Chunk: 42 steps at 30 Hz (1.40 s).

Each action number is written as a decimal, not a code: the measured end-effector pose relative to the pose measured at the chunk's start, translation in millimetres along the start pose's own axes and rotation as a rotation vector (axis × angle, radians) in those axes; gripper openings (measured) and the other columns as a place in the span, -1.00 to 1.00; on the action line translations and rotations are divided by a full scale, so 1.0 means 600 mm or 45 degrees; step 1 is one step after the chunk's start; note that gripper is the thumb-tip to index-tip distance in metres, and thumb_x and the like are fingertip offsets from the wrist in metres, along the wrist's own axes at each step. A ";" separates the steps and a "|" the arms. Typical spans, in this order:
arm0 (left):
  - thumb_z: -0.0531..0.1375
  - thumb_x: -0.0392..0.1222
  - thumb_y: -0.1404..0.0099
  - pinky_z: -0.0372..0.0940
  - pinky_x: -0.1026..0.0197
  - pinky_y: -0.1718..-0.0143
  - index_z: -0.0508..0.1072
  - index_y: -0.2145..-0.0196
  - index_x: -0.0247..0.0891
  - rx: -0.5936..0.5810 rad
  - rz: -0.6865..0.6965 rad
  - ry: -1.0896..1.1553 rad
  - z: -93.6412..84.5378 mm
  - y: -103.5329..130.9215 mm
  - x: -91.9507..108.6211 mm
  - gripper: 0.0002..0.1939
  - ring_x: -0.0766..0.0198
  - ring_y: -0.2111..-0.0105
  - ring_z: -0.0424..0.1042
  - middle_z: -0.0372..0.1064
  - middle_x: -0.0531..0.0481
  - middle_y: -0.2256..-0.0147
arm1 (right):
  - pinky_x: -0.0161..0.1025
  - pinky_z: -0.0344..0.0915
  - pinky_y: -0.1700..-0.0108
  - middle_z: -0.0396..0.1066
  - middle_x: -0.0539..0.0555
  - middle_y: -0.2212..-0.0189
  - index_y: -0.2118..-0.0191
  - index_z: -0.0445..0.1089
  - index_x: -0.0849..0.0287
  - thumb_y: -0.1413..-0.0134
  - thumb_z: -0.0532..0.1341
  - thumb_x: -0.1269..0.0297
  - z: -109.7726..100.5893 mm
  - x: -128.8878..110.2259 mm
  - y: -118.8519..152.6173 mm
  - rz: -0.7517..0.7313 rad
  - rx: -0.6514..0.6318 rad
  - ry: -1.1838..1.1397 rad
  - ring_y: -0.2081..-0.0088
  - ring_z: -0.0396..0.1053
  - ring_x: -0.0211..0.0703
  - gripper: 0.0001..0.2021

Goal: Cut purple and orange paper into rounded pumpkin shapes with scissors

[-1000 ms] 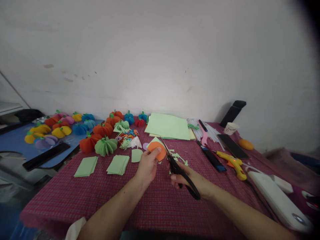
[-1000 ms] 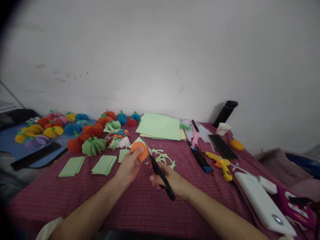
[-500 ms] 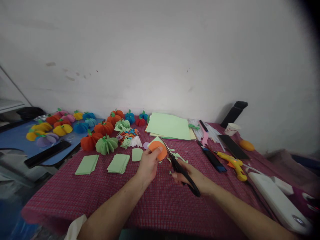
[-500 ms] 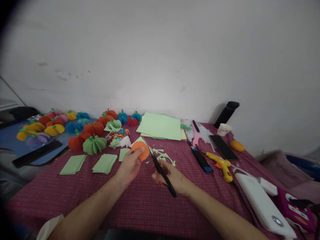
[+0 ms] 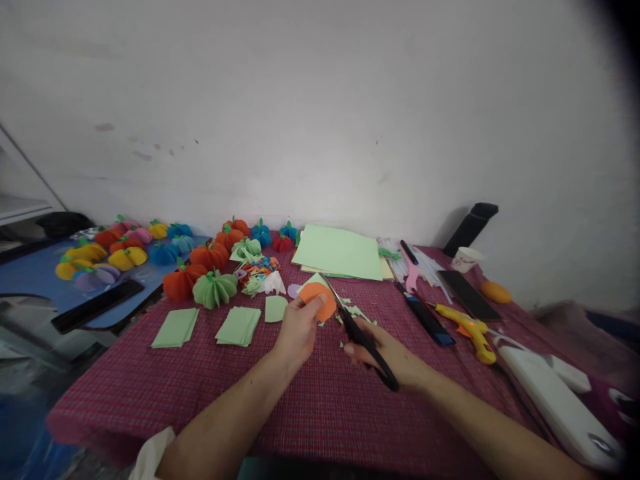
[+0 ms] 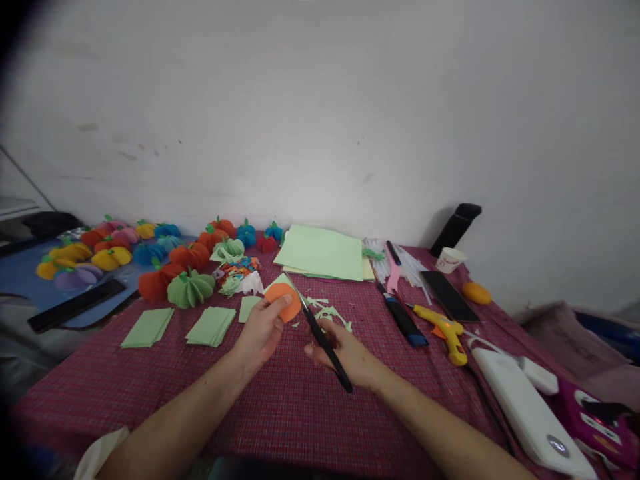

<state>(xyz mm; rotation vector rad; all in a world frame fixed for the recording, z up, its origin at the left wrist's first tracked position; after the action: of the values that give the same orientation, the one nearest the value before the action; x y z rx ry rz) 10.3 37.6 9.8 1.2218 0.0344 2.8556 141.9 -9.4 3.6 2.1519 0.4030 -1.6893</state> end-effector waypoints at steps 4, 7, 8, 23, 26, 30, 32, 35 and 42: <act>0.27 -0.30 0.09 0.20 0.31 0.33 0.45 0.47 -0.36 -0.008 0.007 -0.002 0.000 0.000 0.000 -0.85 0.40 0.49 0.34 0.40 0.04 0.49 | -0.40 0.00 0.54 0.08 -0.10 0.55 0.25 0.16 0.18 0.03 0.18 0.19 -0.001 -0.002 -0.001 -0.011 0.007 0.015 0.54 0.04 -0.38 -0.74; 0.27 -0.31 0.09 0.21 0.31 0.34 0.45 0.47 -0.37 0.002 -0.002 0.000 0.000 0.000 0.000 -0.85 0.40 0.48 0.34 0.40 0.03 0.49 | -0.40 0.00 0.54 0.06 -0.10 0.54 0.25 0.16 0.18 0.03 0.18 0.19 0.000 -0.003 0.000 -0.005 0.013 0.033 0.55 0.03 -0.39 -0.74; 0.27 -0.31 0.08 0.21 0.31 0.34 0.45 0.46 -0.37 0.005 -0.003 -0.001 0.000 0.000 0.000 -0.85 0.40 0.48 0.34 0.40 0.03 0.48 | -0.40 0.00 0.54 0.07 -0.10 0.54 0.24 0.16 0.18 0.03 0.18 0.19 0.000 -0.002 0.000 -0.005 0.018 0.037 0.55 0.03 -0.39 -0.74; 0.26 -0.31 0.09 0.22 0.31 0.33 0.45 0.46 -0.36 -0.004 0.004 -0.032 0.003 0.003 0.002 -0.85 0.39 0.48 0.34 0.40 0.03 0.48 | -0.41 0.03 0.53 0.13 -0.06 0.50 0.20 0.19 0.19 0.00 0.15 0.16 -0.015 -0.013 0.009 -0.028 -0.039 0.147 0.53 0.05 -0.38 -0.72; 0.26 -0.31 0.09 0.21 0.32 0.34 0.45 0.47 -0.35 -0.013 0.008 -0.037 0.004 0.003 0.001 -0.87 0.40 0.48 0.34 0.39 0.04 0.49 | -0.40 0.06 0.51 0.14 -0.05 0.48 0.23 0.20 0.19 0.00 0.15 0.16 -0.015 -0.017 0.010 -0.041 -0.053 0.160 0.51 0.08 -0.37 -0.75; 0.26 -0.30 0.10 0.21 0.31 0.34 0.45 0.48 -0.35 -0.022 0.011 -0.046 0.005 0.003 0.002 -0.86 0.38 0.48 0.34 0.39 0.04 0.50 | -0.40 0.06 0.52 0.14 -0.06 0.50 0.23 0.21 0.20 0.01 0.15 0.15 -0.016 -0.018 0.010 -0.029 -0.056 0.145 0.52 0.09 -0.37 -0.74; 0.27 -0.29 0.11 0.21 0.30 0.33 0.45 0.47 -0.35 -0.017 0.011 -0.056 0.005 0.004 0.003 -0.84 0.36 0.48 0.35 0.40 0.03 0.50 | -0.41 0.06 0.53 0.13 -0.07 0.52 0.22 0.21 0.20 0.01 0.15 0.15 -0.017 -0.017 0.011 -0.015 -0.060 0.141 0.53 0.08 -0.38 -0.73; 0.27 -0.29 0.11 0.21 0.30 0.33 0.44 0.48 -0.35 -0.009 0.007 -0.063 0.007 0.006 0.005 -0.85 0.36 0.48 0.35 0.40 0.02 0.50 | -0.41 0.05 0.53 0.12 -0.07 0.53 0.23 0.21 0.20 0.01 0.14 0.15 -0.019 -0.019 0.013 -0.013 -0.061 0.142 0.54 0.07 -0.38 -0.74; 0.26 -0.33 0.11 0.21 0.30 0.36 0.44 0.50 -0.35 -0.019 -0.011 -0.059 0.009 0.006 0.004 -0.88 0.38 0.50 0.34 0.40 0.04 0.52 | -0.41 0.03 0.55 0.11 -0.06 0.53 0.24 0.21 0.21 0.01 0.14 0.11 -0.024 -0.017 0.016 -0.007 -0.060 0.175 0.56 0.05 -0.39 -0.72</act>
<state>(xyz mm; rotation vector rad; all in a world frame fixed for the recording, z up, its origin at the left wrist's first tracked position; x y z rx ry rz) 12.6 33.9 15.3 1.2818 0.0170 2.8141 156.2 -11.0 17.5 2.2412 0.4823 -1.5244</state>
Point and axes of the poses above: each hand's wrist, its own y-axis away from the middle knuckle, its own z-axis out of the palm, x = y × z, the point moved 5 cm from there along -y, towards the middle knuckle
